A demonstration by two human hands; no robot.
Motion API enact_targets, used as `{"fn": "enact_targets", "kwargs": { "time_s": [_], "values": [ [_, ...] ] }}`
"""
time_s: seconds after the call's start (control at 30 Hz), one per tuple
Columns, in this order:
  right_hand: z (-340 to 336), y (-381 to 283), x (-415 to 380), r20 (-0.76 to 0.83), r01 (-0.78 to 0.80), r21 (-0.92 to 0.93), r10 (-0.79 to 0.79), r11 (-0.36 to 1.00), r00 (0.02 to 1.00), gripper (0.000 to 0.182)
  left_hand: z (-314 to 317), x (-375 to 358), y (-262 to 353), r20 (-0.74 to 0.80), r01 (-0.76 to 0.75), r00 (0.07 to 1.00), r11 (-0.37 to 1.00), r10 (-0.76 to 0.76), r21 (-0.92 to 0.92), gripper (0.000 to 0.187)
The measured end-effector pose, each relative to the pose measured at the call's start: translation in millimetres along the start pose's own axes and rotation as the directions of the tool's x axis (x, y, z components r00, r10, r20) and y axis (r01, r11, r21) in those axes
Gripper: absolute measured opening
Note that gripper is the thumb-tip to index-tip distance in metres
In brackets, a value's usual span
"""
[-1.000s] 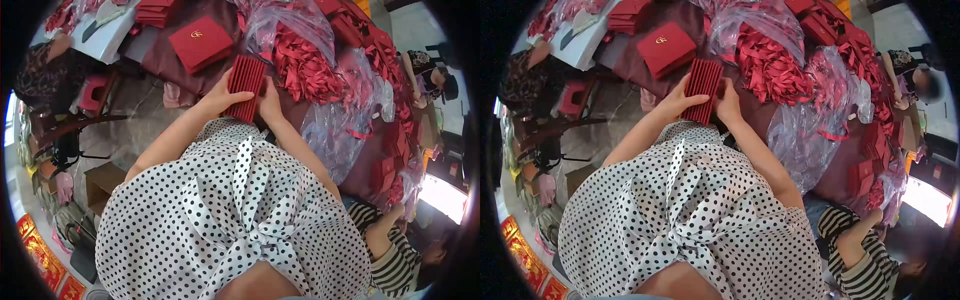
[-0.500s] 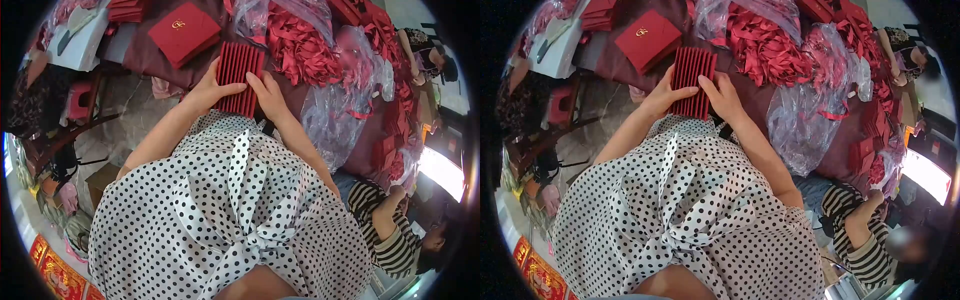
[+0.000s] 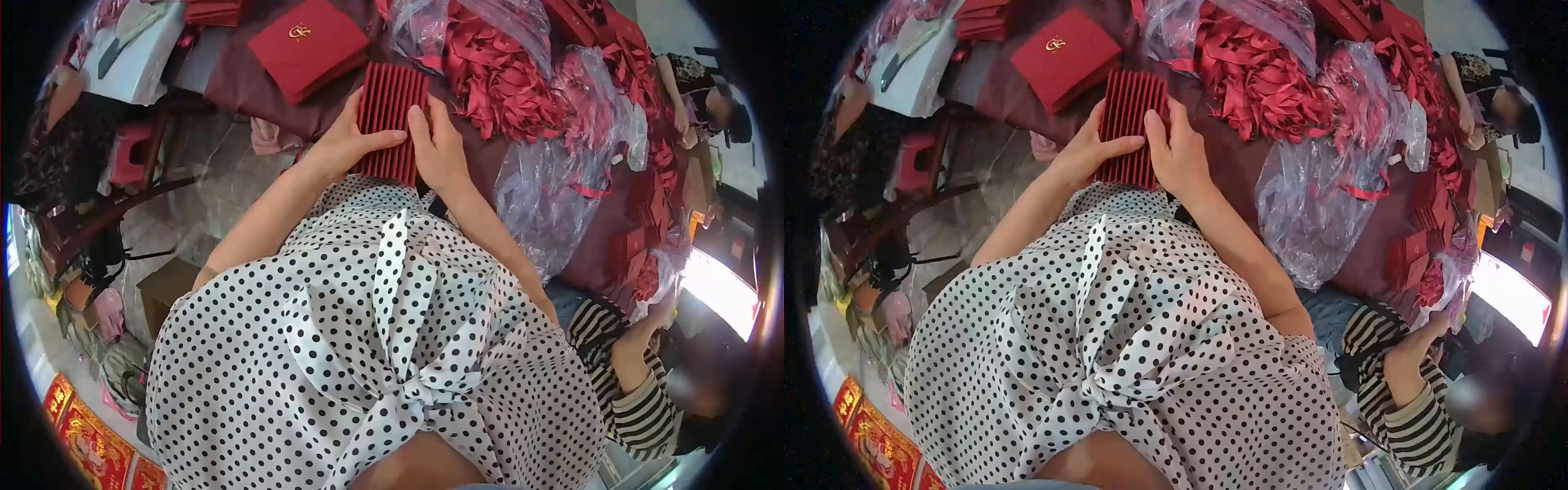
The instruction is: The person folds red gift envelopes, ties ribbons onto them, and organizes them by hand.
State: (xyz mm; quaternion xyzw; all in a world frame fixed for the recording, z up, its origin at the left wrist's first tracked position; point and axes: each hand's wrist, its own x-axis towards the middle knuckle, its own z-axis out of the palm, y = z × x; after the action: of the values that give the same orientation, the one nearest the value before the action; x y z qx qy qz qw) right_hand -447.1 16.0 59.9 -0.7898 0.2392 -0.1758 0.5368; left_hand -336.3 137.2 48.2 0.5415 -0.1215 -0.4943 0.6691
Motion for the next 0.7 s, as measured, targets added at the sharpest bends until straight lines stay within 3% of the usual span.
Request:
{"fn": "enact_targets", "kwargs": {
  "time_s": [0.07, 0.2, 0.3, 0.37, 0.47, 0.53, 0.6, 0.7],
  "values": [
    [2, -5, 1, 0.014, -0.067, 0.031, 0.067, 0.997, 0.998, 0.042, 0, -2, -1, -0.02, -0.022, 1.0, 0.999, 0.023, 0.03, 0.084],
    [4, 9, 7, 0.056, -0.119, 0.133, 0.112, 0.984, 0.992, 0.051, -3, -2, -3, 0.0, -0.021, 1.0, 1.0, 0.021, -0.013, 0.085],
    [0, 8, 11, 0.083, -0.11, 0.063, 0.105, 0.992, 0.991, 0.047, -2, -2, -3, 0.012, -0.029, 0.999, 0.999, 0.03, -0.023, 0.085],
    [0, 9, 13, 0.076, -0.092, 0.042, 0.089, 0.995, 0.993, 0.048, -1, -2, 1, 0.026, 0.002, 1.0, 0.999, -0.001, -0.051, 0.104],
    [2, 9, 13, 0.068, -0.079, 0.015, 0.078, 0.997, 0.995, 0.049, 2, -5, -1, -0.024, -0.022, 0.999, 1.0, 0.022, -0.011, 0.089],
    [2, -2, 15, 0.07, -0.079, 0.009, 0.078, 0.997, 0.995, 0.05, 0, -5, -1, -0.028, -0.02, 0.999, 1.0, 0.02, -0.007, 0.09],
    [-4, -17, 16, 0.1, -0.111, -0.183, 0.131, 0.977, 0.986, 0.052, 0, -5, 1, -0.034, -0.019, 0.999, 1.0, 0.019, -0.003, 0.091],
    [-2, 3, 20, 0.135, -0.051, -0.057, 0.058, 0.997, 0.989, 0.053, 1, -7, 3, 0.009, -0.038, 0.999, 0.999, 0.038, -0.002, 0.092]
  ]
}}
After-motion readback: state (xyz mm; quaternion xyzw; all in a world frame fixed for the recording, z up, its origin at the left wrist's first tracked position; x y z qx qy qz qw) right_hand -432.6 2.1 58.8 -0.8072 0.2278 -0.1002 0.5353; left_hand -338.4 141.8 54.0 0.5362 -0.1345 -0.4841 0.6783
